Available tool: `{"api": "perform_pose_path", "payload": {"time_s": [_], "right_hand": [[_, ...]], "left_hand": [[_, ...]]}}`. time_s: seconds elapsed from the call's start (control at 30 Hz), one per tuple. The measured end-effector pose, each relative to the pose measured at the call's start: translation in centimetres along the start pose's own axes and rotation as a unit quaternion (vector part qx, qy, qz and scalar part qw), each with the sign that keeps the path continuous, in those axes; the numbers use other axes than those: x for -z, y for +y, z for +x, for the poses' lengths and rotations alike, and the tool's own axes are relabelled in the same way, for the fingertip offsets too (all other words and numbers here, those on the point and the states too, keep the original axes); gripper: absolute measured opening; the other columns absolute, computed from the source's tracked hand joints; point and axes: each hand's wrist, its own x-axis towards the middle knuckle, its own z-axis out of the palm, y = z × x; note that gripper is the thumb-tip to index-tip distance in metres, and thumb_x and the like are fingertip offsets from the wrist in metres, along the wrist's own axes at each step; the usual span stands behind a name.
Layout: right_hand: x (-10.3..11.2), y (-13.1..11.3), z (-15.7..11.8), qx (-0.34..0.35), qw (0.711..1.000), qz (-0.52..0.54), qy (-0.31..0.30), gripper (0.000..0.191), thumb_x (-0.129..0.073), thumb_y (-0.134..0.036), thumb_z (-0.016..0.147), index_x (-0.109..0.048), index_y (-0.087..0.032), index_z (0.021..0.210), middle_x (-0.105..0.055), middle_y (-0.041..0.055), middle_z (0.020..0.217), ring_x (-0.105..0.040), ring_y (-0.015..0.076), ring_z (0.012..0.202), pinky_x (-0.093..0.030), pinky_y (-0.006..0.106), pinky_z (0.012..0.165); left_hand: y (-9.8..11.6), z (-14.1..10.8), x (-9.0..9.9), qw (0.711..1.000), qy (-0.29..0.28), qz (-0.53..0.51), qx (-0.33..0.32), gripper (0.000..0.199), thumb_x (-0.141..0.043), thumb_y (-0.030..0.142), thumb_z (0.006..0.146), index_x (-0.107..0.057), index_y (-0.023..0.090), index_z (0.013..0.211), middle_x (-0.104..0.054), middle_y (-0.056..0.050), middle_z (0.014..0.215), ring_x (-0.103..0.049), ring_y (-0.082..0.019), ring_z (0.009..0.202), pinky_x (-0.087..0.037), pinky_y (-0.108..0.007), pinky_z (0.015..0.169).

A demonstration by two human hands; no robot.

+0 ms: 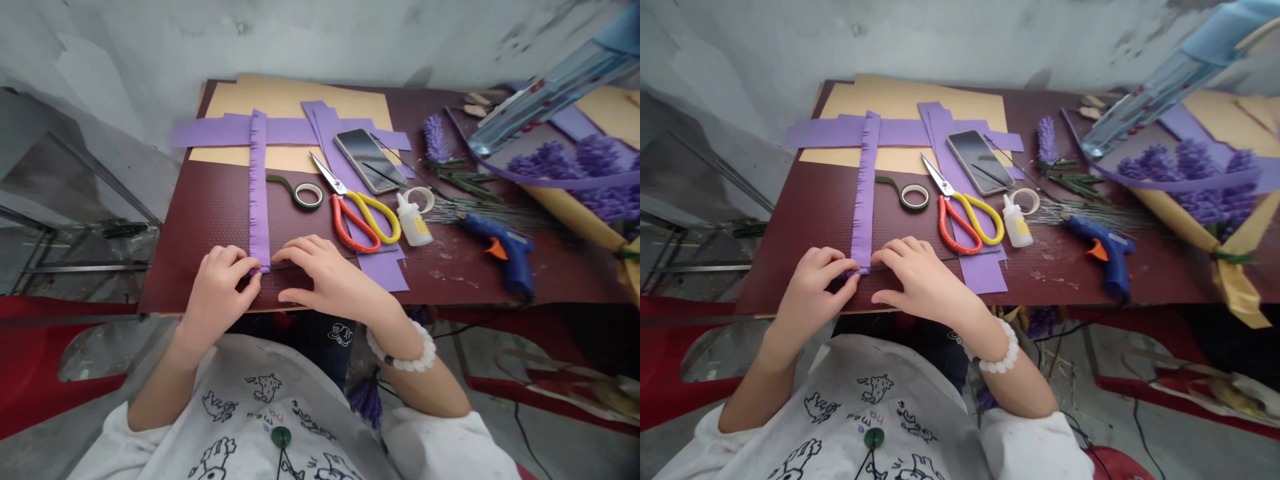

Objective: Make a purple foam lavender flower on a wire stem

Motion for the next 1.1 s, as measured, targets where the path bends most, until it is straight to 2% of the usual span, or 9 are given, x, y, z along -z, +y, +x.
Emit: {"api": "perform_pose_path", "payload": {"time_s": [0.1, 0.23, 0.33, 0.57, 0.77, 0.83, 0.93, 1.0, 1.1], "right_hand": [[-0.4, 0.0, -0.3, -0.001, 0.999, -0.004, 0.032, 0.031, -0.063, -0.034, 0.086, -0.057, -0.02, 0.113, -0.063, 0.0096, 0.114, -0.051, 0.025, 0.108, -0.039, 0.043, 0.093], [-1.7, 0.2, 0.1, 0.022, 0.996, -0.023, 0.084, 0.015, -0.053, -0.025, 0.092, -0.062, -0.019, 0.102, -0.066, 0.0071, 0.102, -0.053, 0.0211, 0.098, -0.039, 0.037, 0.088], [-2.7, 0.3, 0.9, 0.052, 0.99, -0.072, 0.11, 0.016, -0.05, -0.024, 0.094, -0.064, -0.018, 0.094, -0.066, 0.0069, 0.094, -0.051, 0.0208, 0.091, -0.038, 0.036, 0.083], [-3.7, -0.6, 1.6, 0.087, 0.985, -0.118, 0.092, 0.021, -0.045, -0.019, 0.094, -0.063, -0.017, 0.084, -0.063, 0.0078, 0.084, -0.048, 0.0207, 0.084, -0.036, 0.035, 0.077], [-2.4, -1.7, 2.2, 0.004, 0.999, -0.049, 0.013, 0.013, -0.054, -0.017, 0.086, -0.063, -0.016, 0.078, -0.062, 0.0054, 0.079, -0.047, 0.02, 0.082, -0.035, 0.034, 0.076], [-2.0, -2.0, 2.6, -0.036, 0.999, -0.013, -0.007, 0.01, -0.058, -0.016, 0.083, -0.063, -0.017, 0.075, -0.063, 0.004, 0.076, -0.048, 0.0193, 0.081, -0.034, 0.034, 0.075], [-2.1, -2.0, 2.6, -0.08, 0.996, 0.026, 0.013, 0.01, -0.061, -0.016, 0.083, -0.063, -0.018, 0.074, -0.065, 0.0022, 0.076, -0.05, 0.0185, 0.079, -0.034, 0.034, 0.075], [-2.6, -1.7, 2.2, -0.066, 0.996, 0.028, 0.045, 0.008, -0.059, -0.018, 0.086, -0.065, -0.018, 0.08, -0.067, 0.0028, 0.081, -0.052, 0.0186, 0.083, -0.035, 0.034, 0.077], [-3.3, -1.3, 1.3, 0.014, 0.995, -0.018, 0.093, 0.013, -0.053, -0.022, 0.092, -0.065, -0.018, 0.089, -0.067, 0.0051, 0.091, -0.051, 0.0196, 0.089, -0.037, 0.034, 0.079]], "left_hand": [[0.0, -0.1, 0.0, 1.0, 0.001, -0.005, 0.0, 0.013, -0.054, 0.02, 0.087, -0.066, 0.019, 0.09, -0.062, -0.005, 0.087, -0.052, -0.019, 0.085, -0.044, -0.036, 0.079], [0.1, 0.0, 0.0, 1.0, 0.003, -0.004, 0.001, 0.013, -0.053, 0.02, 0.087, -0.066, 0.018, 0.09, -0.062, -0.005, 0.087, -0.052, -0.02, 0.085, -0.044, -0.036, 0.08], [0.1, 0.1, 0.0, 1.0, 0.003, 0.001, 0.002, 0.012, -0.054, 0.02, 0.086, -0.065, 0.017, 0.09, -0.063, -0.006, 0.087, -0.052, -0.02, 0.084, -0.044, -0.036, 0.079], [0.3, -0.5, 0.6, 1.0, -0.024, 0.008, 0.005, 0.008, -0.054, 0.018, 0.083, -0.059, 0.019, 0.077, -0.064, -0.003, 0.08, -0.053, -0.019, 0.08, -0.041, -0.036, 0.076], [0.2, -1.1, 1.1, 0.999, -0.025, 0.027, -0.024, 0.01, -0.056, 0.02, 0.083, -0.062, 0.017, 0.09, -0.065, -0.006, 0.087, -0.053, -0.021, 0.083, -0.041, -0.037, 0.074], [0.2, -1.2, 1.1, 0.998, -0.013, 0.044, -0.041, 0.009, -0.056, 0.019, 0.082, -0.064, 0.018, 0.087, -0.064, -0.006, 0.089, -0.053, -0.021, 0.083, -0.041, -0.037, 0.073], [0.3, -1.1, 0.9, 0.998, 0.008, 0.058, -0.039, 0.01, -0.057, 0.02, 0.082, -0.065, 0.019, 0.077, -0.063, -0.005, 0.085, -0.053, -0.021, 0.081, -0.04, -0.036, 0.071], [0.4, -1.0, 0.7, 0.998, 0.016, 0.058, -0.014, 0.011, -0.056, 0.02, 0.083, -0.066, 0.02, 0.078, -0.061, -0.005, 0.082, -0.052, -0.02, 0.079, -0.04, -0.036, 0.07], [0.7, -0.7, 0.5, 0.999, 0.011, 0.049, 0.021, 0.011, -0.055, 0.02, 0.083, -0.066, 0.02, 0.079, -0.06, -0.004, 0.081, -0.051, -0.02, 0.08, -0.039, -0.036, 0.071]]}}
